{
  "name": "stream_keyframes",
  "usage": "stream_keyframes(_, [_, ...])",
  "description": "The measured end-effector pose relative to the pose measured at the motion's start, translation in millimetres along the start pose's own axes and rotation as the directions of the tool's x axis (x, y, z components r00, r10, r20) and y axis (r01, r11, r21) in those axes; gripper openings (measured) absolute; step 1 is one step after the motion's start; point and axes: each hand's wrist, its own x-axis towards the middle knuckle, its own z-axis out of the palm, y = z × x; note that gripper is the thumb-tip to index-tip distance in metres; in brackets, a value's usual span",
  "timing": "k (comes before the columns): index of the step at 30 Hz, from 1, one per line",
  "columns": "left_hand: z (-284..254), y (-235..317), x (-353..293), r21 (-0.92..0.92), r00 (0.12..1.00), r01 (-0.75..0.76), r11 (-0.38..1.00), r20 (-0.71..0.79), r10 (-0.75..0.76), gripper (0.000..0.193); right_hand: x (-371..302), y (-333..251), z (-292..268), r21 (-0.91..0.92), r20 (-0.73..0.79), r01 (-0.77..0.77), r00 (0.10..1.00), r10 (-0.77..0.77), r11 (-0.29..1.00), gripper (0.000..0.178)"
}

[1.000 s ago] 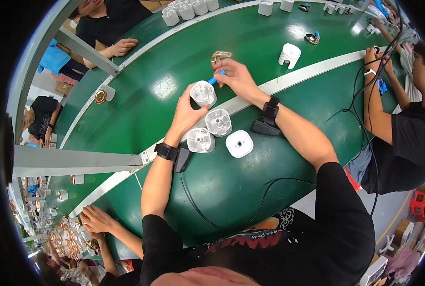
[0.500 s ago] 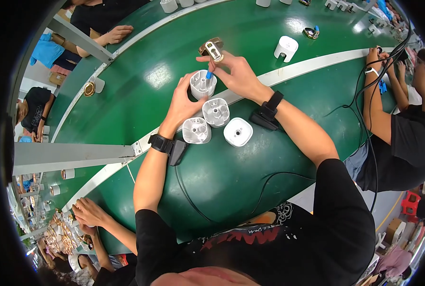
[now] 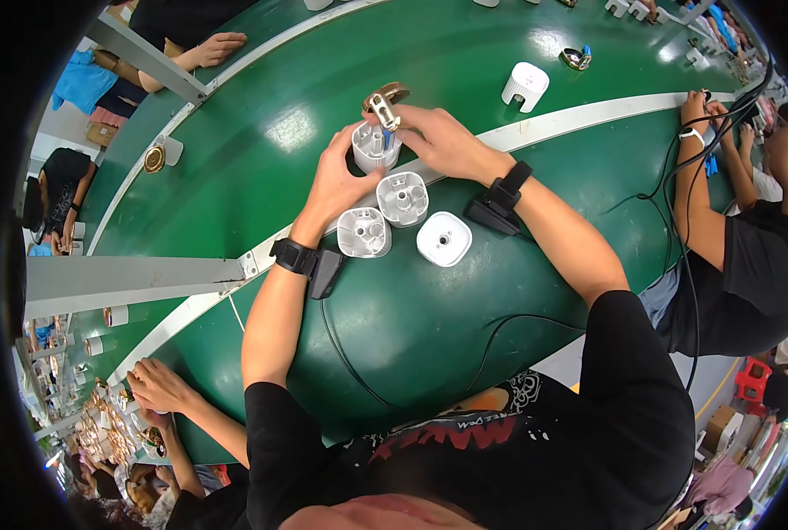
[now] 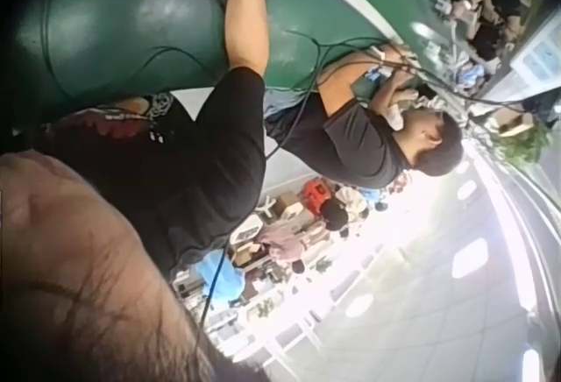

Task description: The person assembles electronic devices by picking up a white housing, inserting a blue battery, and fitting a gold-colored component on top. They then fit a white cap onto the housing and place the completed unit on the green workbench before repeating the process.

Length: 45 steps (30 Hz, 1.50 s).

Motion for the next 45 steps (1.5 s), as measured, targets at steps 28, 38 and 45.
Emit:
stream_keyframes(28, [-28, 2, -8, 0.021, 0.986, 0.153, 0.988, -0.071, -0.151, 0.062, -6, -23, -5, -0.124, 0.242, -0.119, 0.959, 0.146, 0.985, 0.065])
stream_keyframes(38, [-102, -59, -23, 0.013, 0.819, 0.339, 0.941, -0.496, -0.288, 0.063, -33, 2, -104, -0.573, -0.291, -0.268, 0.95, 0.114, 0.774, 0.051])
stream_keyframes(45, [-104, -70, -24, 0.147, 0.744, 0.315, 0.938, -0.652, -0.148, 0.071, -38, 33, -109, -0.748, -0.322, -0.287, 0.945, 0.05, 0.598, 0.052])
